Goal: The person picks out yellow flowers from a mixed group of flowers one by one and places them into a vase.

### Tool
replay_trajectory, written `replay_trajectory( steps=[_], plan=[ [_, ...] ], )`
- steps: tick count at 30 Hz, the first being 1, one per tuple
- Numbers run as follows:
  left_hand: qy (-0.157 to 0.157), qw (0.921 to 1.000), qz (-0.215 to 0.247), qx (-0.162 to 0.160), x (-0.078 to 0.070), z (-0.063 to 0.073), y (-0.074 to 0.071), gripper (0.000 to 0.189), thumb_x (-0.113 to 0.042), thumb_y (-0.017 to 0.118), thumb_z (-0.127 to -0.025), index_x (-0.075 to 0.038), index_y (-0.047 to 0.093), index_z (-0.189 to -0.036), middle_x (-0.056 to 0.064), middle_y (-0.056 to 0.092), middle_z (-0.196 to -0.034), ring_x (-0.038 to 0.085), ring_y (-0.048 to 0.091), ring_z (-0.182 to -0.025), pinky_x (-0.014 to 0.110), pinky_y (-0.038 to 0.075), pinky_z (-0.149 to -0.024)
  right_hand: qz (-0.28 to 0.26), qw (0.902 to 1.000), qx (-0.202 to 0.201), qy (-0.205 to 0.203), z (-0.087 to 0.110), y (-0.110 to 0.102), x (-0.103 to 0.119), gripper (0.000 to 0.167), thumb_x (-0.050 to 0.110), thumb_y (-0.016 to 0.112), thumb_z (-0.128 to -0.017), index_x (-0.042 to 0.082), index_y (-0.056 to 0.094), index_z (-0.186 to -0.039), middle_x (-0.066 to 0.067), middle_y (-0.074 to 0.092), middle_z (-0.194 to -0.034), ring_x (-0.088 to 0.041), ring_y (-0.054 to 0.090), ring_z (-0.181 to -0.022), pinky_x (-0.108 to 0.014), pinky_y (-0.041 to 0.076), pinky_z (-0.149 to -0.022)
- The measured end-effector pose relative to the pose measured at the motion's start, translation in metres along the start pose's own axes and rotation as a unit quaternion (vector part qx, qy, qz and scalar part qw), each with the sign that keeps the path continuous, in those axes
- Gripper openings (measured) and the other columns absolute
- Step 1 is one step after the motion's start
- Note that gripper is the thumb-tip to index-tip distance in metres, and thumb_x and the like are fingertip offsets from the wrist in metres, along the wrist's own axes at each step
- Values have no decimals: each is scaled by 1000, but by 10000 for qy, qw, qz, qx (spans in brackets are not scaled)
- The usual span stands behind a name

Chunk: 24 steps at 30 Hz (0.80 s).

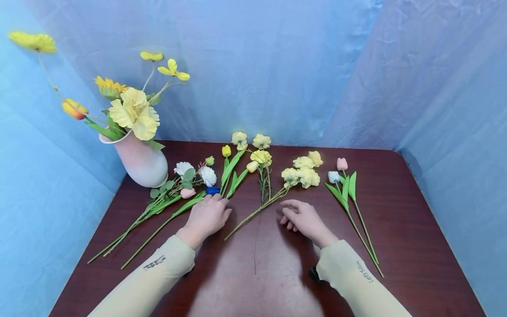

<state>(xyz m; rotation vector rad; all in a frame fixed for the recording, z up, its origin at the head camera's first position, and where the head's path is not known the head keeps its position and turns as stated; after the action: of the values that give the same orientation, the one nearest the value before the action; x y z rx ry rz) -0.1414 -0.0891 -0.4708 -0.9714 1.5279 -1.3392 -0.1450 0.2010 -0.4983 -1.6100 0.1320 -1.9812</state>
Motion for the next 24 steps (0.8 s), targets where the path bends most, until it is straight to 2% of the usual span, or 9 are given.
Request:
replay_trajectory(
  steps=[2, 3, 6, 9, 13, 15, 18, 21, 24],
  plan=[
    [-73, 10000, -7, -31, 3, -1, 0, 20, -33, 69, -97, -14, 74, -100, 8, 68, -98, 31, 64, -90, 47, 56, -70, 970, 9941, -354, -325, 4, -10, -5, 36, 18, 59, -104, 2, 62, -136, -11, 76, -99, -25, 70, -84, -39, 56, -71],
    [-67, 10000, 29, -35, 3, -1, 1, 20, -33, 69, -97, -14, 74, -100, 8, 68, -98, 31, 65, -90, 47, 56, -70, 1473, 9866, -510, -488, 7, -14, -7, 35, 18, 61, -103, 4, 64, -134, -11, 76, -104, -27, 71, -91, -43, 56, -78],
    [88, 9998, 187, -35, 2, -2, 2, 21, -34, 68, -98, -14, 75, -104, 7, 69, -98, 30, 65, -89, 47, 57, -70, 2743, 9525, -823, -1031, 14, -23, -15, 35, 19, 66, -100, 5, 66, -132, -13, 72, -120, -34, 66, -112, -52, 50, -95],
    [310, 9991, 288, 37, -5, -5, 6, 25, -36, 67, -99, -15, 76, -109, 5, 69, -100, 29, 65, -91, 45, 57, -74, 3428, 9235, -804, -1520, 21, -26, -21, 43, 23, 72, -96, 3, 65, -133, -19, 65, -132, -43, 57, -123, -60, 44, -101],
    [504, 9979, 288, 276, -16, -8, 14, 30, -41, 66, -99, -17, 75, -114, 1, 69, -103, 25, 64, -94, 42, 57, -79, 4016, 8958, -621, -1799, 27, -25, -29, 60, 38, 77, -91, 7, 62, -140, -23, 54, -145, -50, 49, -132, -67, 40, -104],
    [576, 9972, 298, 361, -22, -10, 17, 32, -43, 66, -99, -18, 75, -117, 1, 68, -105, 24, 63, -97, 42, 57, -81, 4245, 8872, -481, -1744, 28, -23, -32, 68, 47, 77, -89, 11, 59, -144, -23, 48, -152, -51, 43, -137, -70, 37, -105],
    [683, 9964, 341, 366, -30, -13, 21, 33, -43, 65, -100, -18, 74, -119, 0, 68, -108, 23, 64, -98, 40, 57, -82, 4446, 8805, -315, -1618, 30, -21, -36, 75, 54, 75, -87, 16, 56, -148, -21, 41, -157, -52, 36, -143, -73, 33, -107],
    [793, 9960, 289, 292, -37, -16, 23, 33, -43, 63, -101, -18, 74, -120, 1, 68, -109, 23, 64, -98, 37, 57, -83, 4454, 8811, -244, -1572, 31, -20, -37, 78, 56, 75, -86, 17, 54, -149, -20, 39, -159, -51, 33, -145, -74, 31, -108],
    [886, 9958, 92, 201, -43, -20, 24, 30, -43, 62, -102, -18, 74, -114, 1, 68, -105, 23, 64, -96, 36, 56, -82, 4362, 8856, -212, -1578, 31, -19, -38, 78, 54, 76, -86, 16, 54, -150, -21, 39, -159, -52, 31, -145, -75, 29, -108]
  ],
)
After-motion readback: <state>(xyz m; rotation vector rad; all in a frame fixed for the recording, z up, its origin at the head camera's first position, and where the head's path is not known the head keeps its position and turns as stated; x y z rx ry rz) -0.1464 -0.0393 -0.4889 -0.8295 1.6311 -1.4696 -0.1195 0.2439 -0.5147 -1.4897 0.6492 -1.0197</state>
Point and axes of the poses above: each hand's wrist, its own z-axis away from the middle knuckle, its own y-axis out of the palm, x = y × z, the point moved 2 cm from there along -z, towards the middle knuckle
